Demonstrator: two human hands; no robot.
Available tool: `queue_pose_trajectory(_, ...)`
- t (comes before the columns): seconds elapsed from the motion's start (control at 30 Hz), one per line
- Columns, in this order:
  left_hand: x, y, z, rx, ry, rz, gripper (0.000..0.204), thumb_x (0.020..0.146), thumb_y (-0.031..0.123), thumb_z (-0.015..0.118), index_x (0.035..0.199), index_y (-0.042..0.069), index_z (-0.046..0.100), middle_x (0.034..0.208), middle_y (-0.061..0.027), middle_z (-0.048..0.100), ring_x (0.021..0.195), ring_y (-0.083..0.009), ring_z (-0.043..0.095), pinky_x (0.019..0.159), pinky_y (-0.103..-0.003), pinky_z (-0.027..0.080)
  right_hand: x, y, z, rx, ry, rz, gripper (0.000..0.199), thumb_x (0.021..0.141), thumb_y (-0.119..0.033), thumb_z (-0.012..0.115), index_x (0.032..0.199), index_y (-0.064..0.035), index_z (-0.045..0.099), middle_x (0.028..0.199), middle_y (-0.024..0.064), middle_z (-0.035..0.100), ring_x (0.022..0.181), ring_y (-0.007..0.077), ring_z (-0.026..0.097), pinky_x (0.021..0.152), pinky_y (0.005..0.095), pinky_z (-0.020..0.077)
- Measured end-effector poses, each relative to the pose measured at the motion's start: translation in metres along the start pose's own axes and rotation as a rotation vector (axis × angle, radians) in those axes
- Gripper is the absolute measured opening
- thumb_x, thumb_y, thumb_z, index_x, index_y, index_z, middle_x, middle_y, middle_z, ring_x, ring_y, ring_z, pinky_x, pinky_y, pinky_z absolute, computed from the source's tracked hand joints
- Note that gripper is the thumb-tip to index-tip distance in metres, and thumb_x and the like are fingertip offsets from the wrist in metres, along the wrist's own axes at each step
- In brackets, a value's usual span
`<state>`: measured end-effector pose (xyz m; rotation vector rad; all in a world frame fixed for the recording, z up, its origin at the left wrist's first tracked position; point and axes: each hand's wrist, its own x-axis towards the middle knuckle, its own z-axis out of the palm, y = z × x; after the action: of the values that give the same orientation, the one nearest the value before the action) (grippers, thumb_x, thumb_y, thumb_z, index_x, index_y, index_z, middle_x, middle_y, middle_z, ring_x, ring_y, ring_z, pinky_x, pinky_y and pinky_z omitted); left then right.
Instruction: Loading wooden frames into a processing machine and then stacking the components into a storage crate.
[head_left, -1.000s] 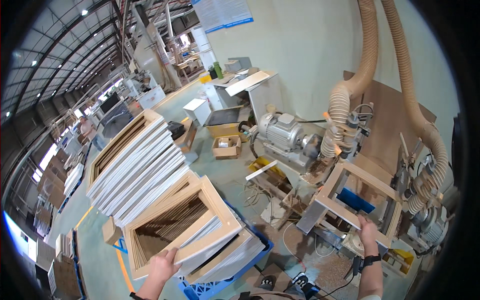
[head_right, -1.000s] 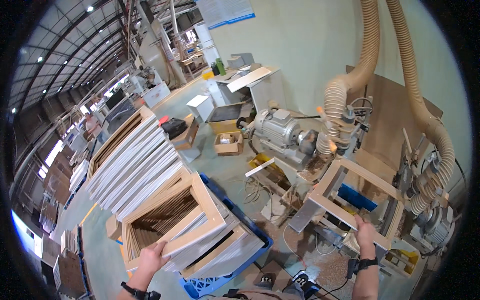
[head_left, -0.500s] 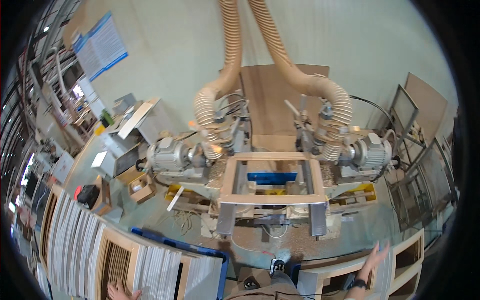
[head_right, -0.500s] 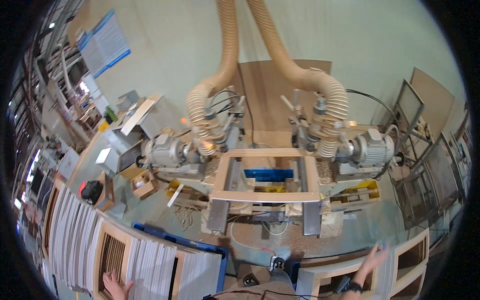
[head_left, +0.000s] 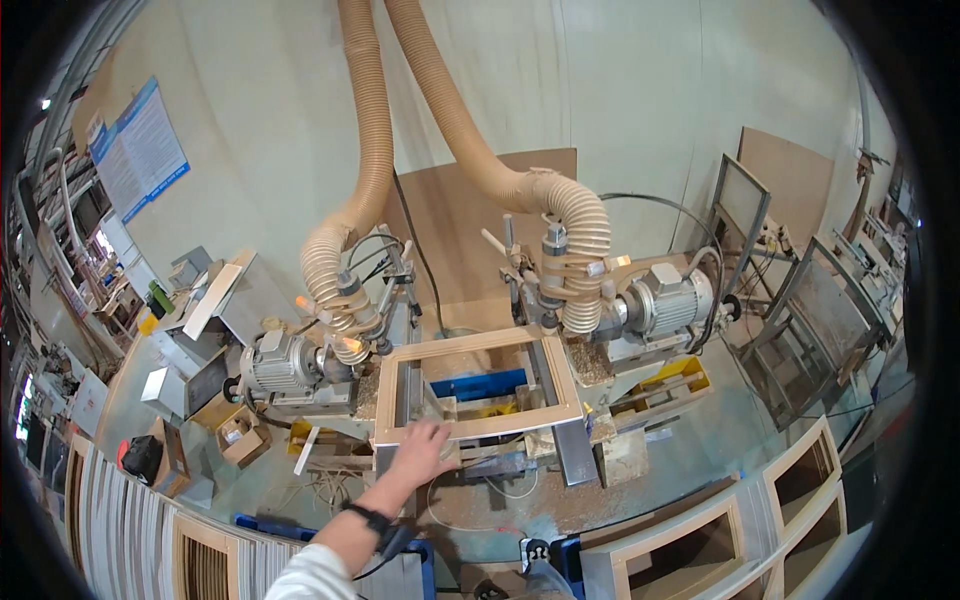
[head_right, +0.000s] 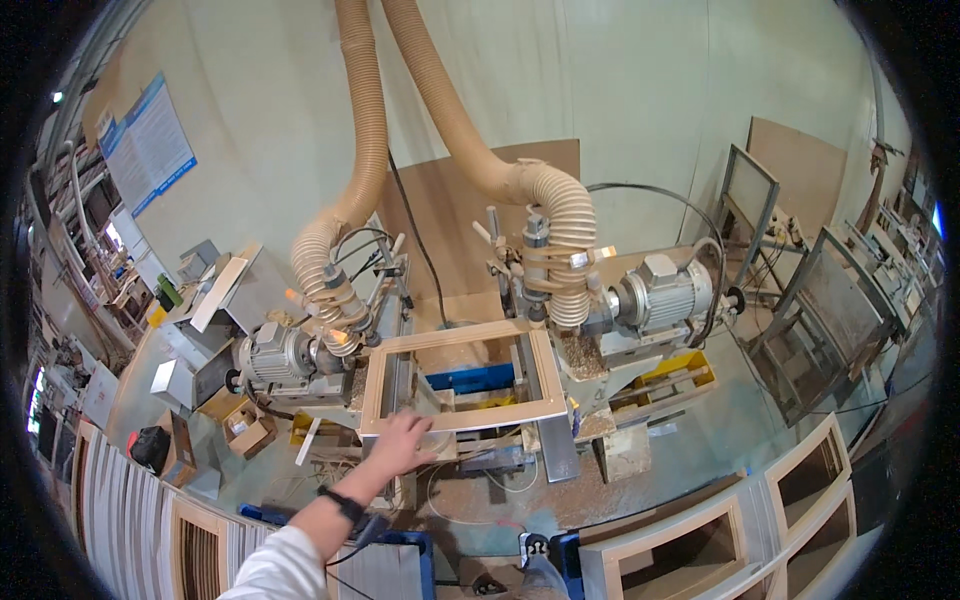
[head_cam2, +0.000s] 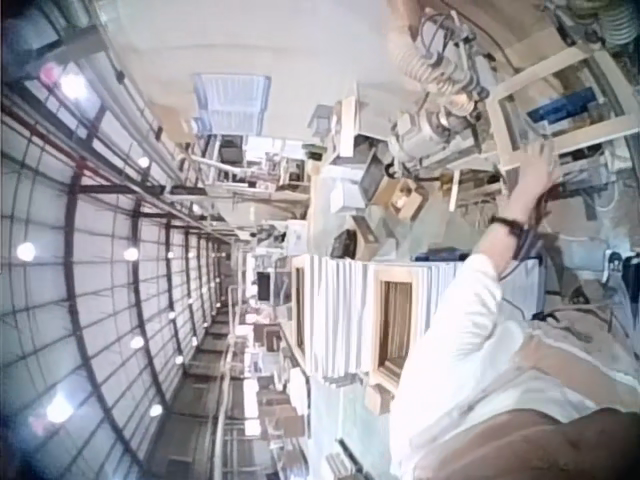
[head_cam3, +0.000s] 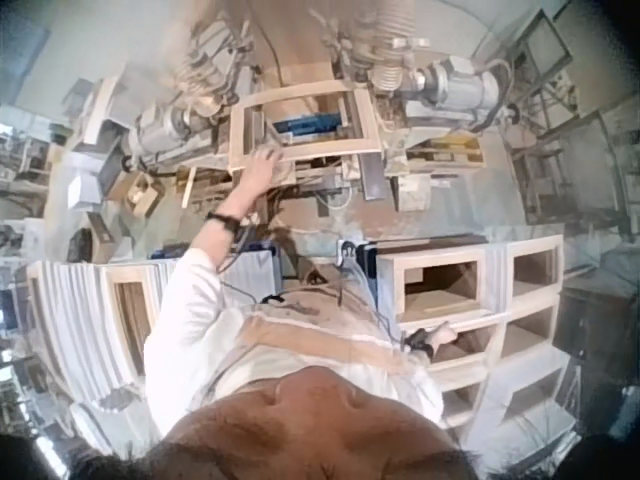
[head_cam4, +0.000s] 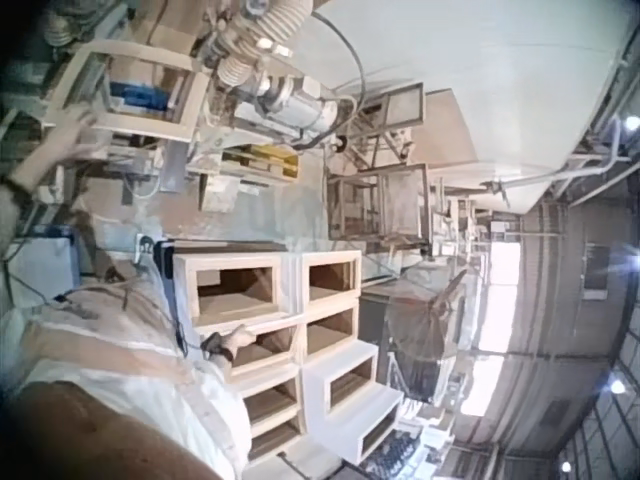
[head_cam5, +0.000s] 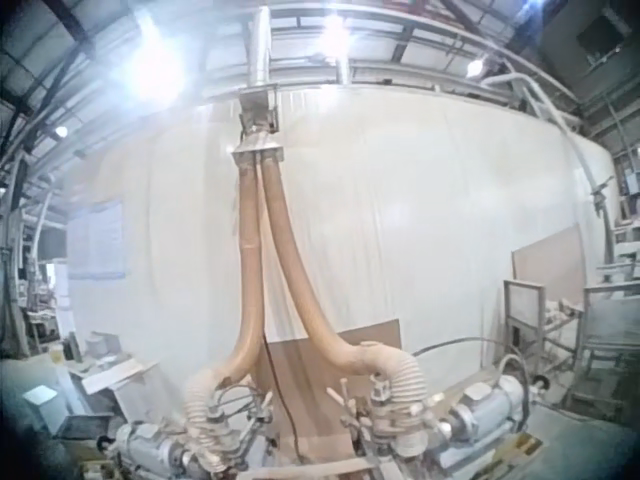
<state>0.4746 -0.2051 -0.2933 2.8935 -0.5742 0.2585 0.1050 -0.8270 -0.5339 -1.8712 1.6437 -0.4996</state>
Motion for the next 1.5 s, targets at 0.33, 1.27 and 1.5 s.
queue_pose_trajectory(0.33, 0.04, -0.002, 0.05, 0.025, -0.222, -0.263, 0.063, 0.075, 0.033, 0.07, 0.127, 0.011, 0.043, 0.12, -0.0126, 0.049, 0.116, -0.0292, 0.045, 0.098, -0.051, 0.033, -0.112, -0.307, -0.046, 0.444, -0.588, -0.701, 0.052, 0.083, -0.009, 0.064, 0.129, 0.0003, 0.041, 0.108, 0.0125, 0.054, 0.089, 0.022, 0.055, 0.08, 0.0353, 0.0475)
queue_pose_trajectory(1.27, -0.418, 0.175, -0.213, 0.321, 0.024, -1.273, 0.041, 0.058, 0.016, 0.076, 0.095, 0.006, 0.063, 0.077, -0.0129, 0.063, 0.069, -0.0303, 0.063, 0.06, -0.039, 0.051, -0.344, -0.529, 0.233, -0.055, -1.066, -2.133, 0.057, 0.067, -0.049, 0.071, 0.114, -0.0181, 0.06, 0.08, 0.0147, 0.064, 0.071, 0.0349, 0.062, 0.064, 0.0417, 0.0498)
queue_pose_trajectory(1.5, -0.45, 0.127, -0.208, 0.342, 0.118, -1.567, 0.05, 0.061, 0.017, 0.079, 0.104, -0.001, 0.06, 0.104, -0.0175, 0.057, 0.098, -0.0335, 0.056, 0.081, -0.037, 0.047, -0.338, -0.524, 0.225, 0.012, -1.02, -2.133, 0.067, 0.069, -0.047, 0.07, 0.124, -0.0132, 0.053, 0.099, 0.0179, 0.059, 0.093, 0.0356, 0.055, 0.082, 0.0433, 0.0437)
